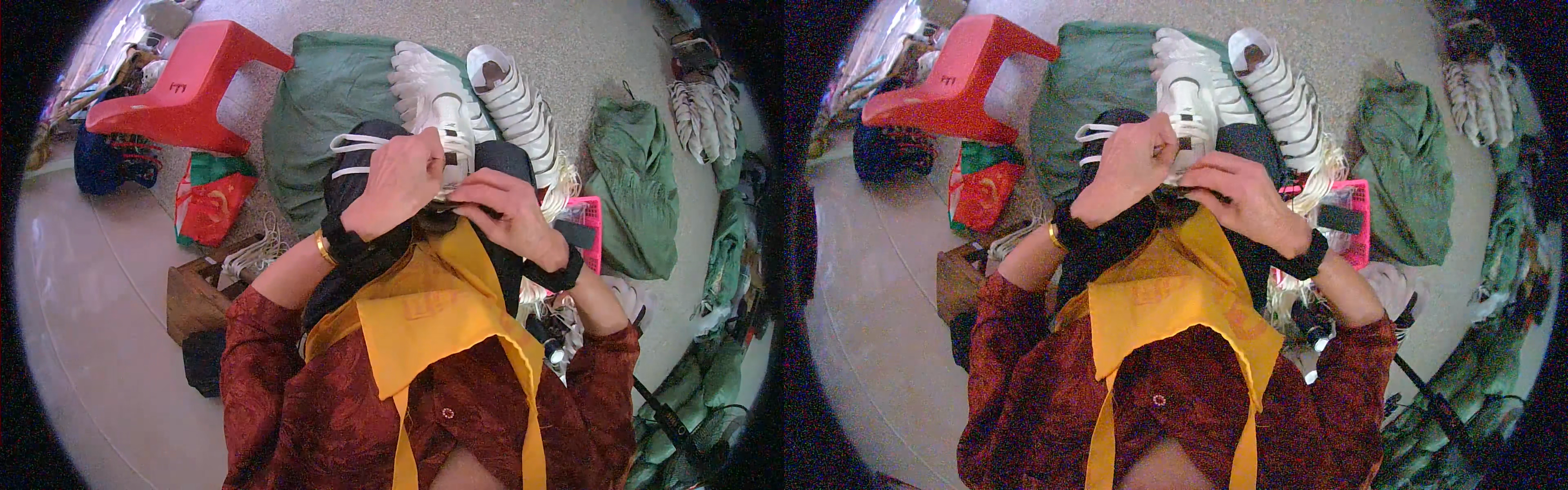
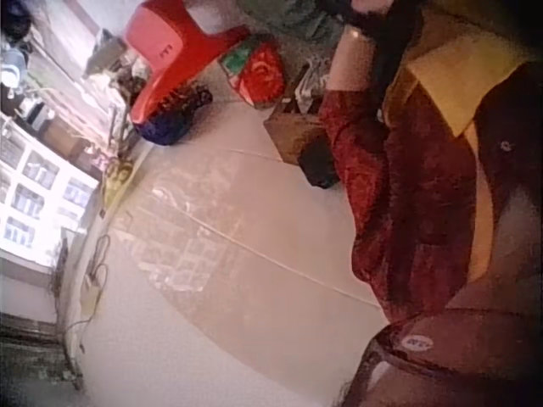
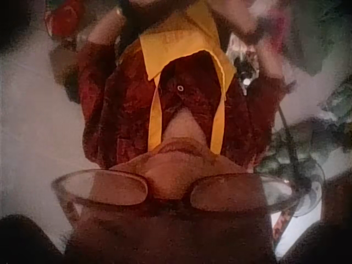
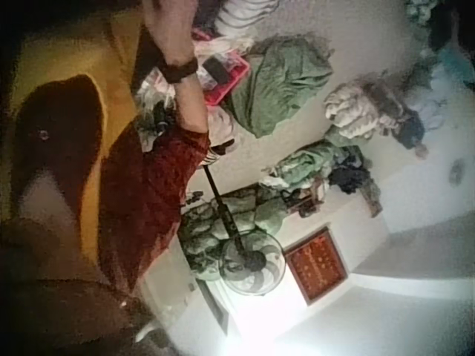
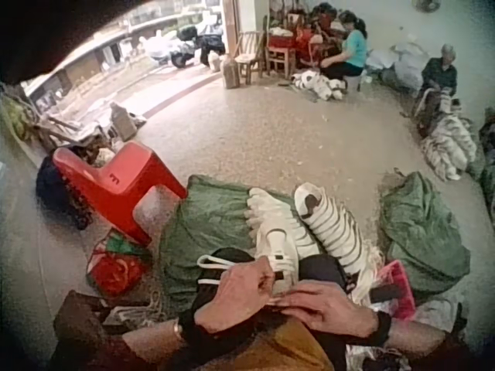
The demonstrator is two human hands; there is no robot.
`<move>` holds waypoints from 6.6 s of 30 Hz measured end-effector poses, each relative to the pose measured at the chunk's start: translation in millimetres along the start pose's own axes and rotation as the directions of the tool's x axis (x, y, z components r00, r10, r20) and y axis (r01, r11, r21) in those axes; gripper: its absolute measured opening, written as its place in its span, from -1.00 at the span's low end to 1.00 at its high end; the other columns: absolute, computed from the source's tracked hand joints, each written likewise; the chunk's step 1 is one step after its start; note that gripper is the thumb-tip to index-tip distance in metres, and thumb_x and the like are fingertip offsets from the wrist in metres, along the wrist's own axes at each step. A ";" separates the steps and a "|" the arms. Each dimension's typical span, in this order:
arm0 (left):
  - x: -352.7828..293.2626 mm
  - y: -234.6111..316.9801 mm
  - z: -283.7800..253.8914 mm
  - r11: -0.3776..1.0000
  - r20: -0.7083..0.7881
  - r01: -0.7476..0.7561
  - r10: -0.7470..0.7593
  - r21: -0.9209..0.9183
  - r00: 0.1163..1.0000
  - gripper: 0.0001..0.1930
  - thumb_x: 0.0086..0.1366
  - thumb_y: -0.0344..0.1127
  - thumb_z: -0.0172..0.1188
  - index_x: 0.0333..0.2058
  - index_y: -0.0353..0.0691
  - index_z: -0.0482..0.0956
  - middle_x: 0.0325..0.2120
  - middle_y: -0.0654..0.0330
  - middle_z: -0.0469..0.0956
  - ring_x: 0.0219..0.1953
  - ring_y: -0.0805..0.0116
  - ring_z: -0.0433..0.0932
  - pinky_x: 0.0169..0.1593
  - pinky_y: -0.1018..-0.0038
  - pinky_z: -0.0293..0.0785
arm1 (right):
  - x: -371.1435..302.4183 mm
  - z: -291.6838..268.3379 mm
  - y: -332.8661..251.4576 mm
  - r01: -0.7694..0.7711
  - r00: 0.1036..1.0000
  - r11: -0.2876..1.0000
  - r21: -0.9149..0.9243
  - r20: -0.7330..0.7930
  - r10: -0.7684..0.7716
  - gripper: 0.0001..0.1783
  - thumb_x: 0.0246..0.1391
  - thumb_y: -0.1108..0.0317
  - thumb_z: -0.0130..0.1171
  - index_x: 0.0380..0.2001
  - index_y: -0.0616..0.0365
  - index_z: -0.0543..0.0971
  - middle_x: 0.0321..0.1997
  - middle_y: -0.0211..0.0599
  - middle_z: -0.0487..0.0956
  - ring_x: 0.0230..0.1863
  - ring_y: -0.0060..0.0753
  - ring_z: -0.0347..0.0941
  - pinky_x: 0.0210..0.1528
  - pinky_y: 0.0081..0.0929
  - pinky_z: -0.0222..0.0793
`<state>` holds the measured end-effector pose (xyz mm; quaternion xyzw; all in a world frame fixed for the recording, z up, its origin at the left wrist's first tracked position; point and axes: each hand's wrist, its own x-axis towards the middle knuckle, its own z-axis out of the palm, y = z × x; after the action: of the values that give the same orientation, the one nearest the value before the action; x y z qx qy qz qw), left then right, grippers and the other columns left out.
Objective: The person threads white shoelaces through the eyelets of a white sneaker held on their lap. They pull the laces tight and tie a knot to secure the shoe.
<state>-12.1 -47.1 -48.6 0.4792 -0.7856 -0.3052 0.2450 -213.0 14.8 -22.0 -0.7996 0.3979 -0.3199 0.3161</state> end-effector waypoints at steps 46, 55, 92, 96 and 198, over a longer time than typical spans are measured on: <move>4.2 -15.9 -34.9 0.905 0.114 -0.069 0.128 -0.420 0.985 -0.87 0.28 -0.57 0.20 -0.23 -0.28 0.46 -0.33 0.22 0.49 -0.24 0.48 0.52 -0.10 0.51 0.49 | -178.2 -218.3 127.4 0.293 0.672 0.297 0.909 -0.417 0.612 -0.69 0.30 0.50 0.11 0.06 0.42 0.45 0.01 -0.16 0.52 0.00 -0.36 0.44 0.18 -0.42 0.40; -18.3 -10.5 -31.7 0.982 0.084 -0.131 0.143 -0.139 0.986 -0.87 0.21 -0.57 0.17 -0.29 -0.32 0.41 -0.38 0.00 0.46 -0.28 -0.05 0.52 -0.20 0.22 0.45 | -121.2 -118.0 113.7 -0.534 0.582 0.784 0.317 -0.535 0.613 -0.70 0.26 0.46 0.20 0.05 0.24 0.59 0.06 -0.25 0.64 -0.13 -0.47 0.61 -0.03 -0.50 0.54; -57.7 -69.6 -110.1 0.930 -0.143 0.046 0.007 0.365 0.990 -0.91 0.27 -0.48 0.18 -0.32 -0.30 0.43 -0.38 -0.01 0.43 -0.28 -0.08 0.46 -0.19 0.16 0.42 | -145.2 -104.6 62.8 -0.588 0.783 0.736 -0.336 -0.463 0.415 -0.76 0.19 0.52 0.14 -0.09 0.18 0.66 -0.18 -0.06 0.68 -0.20 -0.04 0.63 -0.10 -0.29 0.50; -64.4 -105.5 -142.0 0.928 -0.249 0.117 -0.026 0.355 0.968 -0.92 0.27 -0.49 0.16 -0.34 -0.28 0.42 -0.45 -0.01 0.43 -0.32 -0.09 0.48 -0.25 0.13 0.41 | -174.4 -117.9 74.7 -0.655 0.726 0.699 -0.286 -0.493 0.479 -0.75 0.22 0.51 0.09 -0.09 0.21 0.67 -0.23 -0.06 0.69 -0.25 -0.09 0.63 -0.11 -0.30 0.50; -18.6 -18.7 -20.0 0.892 -0.037 0.219 -0.253 -0.395 0.967 -0.84 0.18 -0.60 0.31 -0.43 -0.28 0.48 -0.49 0.32 0.56 -0.44 0.63 0.48 -0.34 0.57 0.45 | -8.6 22.6 51.4 -0.410 0.784 0.757 0.509 -0.228 0.578 -0.93 0.14 0.54 0.30 -0.38 0.24 0.59 -0.38 -0.54 0.62 -0.36 -0.78 0.47 -0.28 -0.69 0.41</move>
<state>20.5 -41.8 -49.8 0.5260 -0.6343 -0.4606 0.3299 -222.2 2.9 -76.8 -0.4963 0.5694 -0.4482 0.4781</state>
